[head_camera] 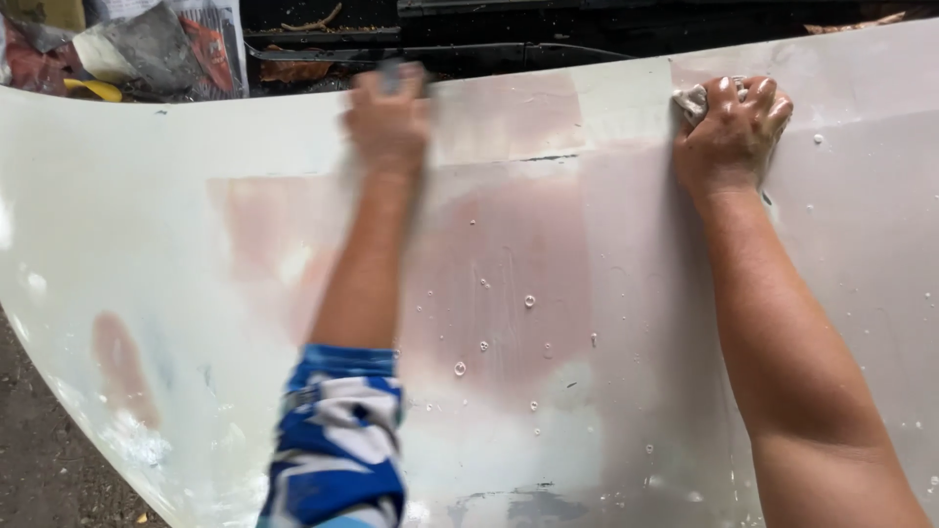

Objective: The person sands the front bumper and hood of a white car using a sanding block and water. They repeatedly dip the sanding block into a bucket of water and wipe the surface with a cloth while sanding.

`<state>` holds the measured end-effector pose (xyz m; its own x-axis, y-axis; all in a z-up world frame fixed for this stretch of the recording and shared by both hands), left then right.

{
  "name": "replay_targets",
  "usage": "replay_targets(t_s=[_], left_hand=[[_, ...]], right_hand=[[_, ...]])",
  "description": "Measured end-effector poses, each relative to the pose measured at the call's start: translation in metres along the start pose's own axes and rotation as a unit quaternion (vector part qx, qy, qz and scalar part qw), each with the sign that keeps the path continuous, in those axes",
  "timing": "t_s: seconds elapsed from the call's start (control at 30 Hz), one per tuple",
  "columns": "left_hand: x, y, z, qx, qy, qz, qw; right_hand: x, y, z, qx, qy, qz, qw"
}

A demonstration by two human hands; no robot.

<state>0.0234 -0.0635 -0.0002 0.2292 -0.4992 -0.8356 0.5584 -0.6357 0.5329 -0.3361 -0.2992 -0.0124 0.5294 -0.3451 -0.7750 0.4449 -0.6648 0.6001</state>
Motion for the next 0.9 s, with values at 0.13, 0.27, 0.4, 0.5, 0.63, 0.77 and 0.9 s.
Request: replay_targets(t_s=[0.13,0.27,0.4,0.5,0.63,0.77,0.9], left_hand=[[0.037,-0.008,0.169,0.059,-0.002,0.01,0.998],[0.004,-0.01,0.115,0.16,-0.13,-0.002,0.979],[-0.05,-0.011,-0.002,0.117,-0.002,0.105,0.987],[0.024,-0.002,0.082,0.091,-0.075,-0.03,0.993],[0.02,-0.012,0.177,0.136,-0.016,-0.051,0.989],[-0.021,-0.019,0.125,0.199,-0.043,-0.113,0.972],[-0.039,-0.041,0.085,0.19,-0.035,-0.083,0.978]], right_hand=[[-0.01,0.0,0.0,-0.015,-0.002,0.002,1.0],[-0.008,0.001,-0.002,0.001,0.029,-0.031,0.999],[-0.002,0.002,0.0,-0.004,-0.005,-0.005,1.0],[-0.001,0.002,-0.002,-0.007,-0.007,0.006,1.0],[-0.009,0.001,-0.005,-0.016,-0.003,-0.008,1.0],[-0.013,0.003,-0.009,0.012,0.014,-0.028,0.999],[-0.009,0.004,-0.003,0.02,0.012,-0.034,0.999]])
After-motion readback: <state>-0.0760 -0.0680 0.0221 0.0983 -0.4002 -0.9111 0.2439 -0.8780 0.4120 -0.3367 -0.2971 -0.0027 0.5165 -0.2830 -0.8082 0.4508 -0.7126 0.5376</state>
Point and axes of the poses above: each hand's wrist, its own y-axis towards the middle knuckle, its own x-axis out of the palm, z = x × y, the point moved 6 cm from there along y, towards the middle knuckle, and after that the axes turned 1 degree about y, right-handed, at the moved point
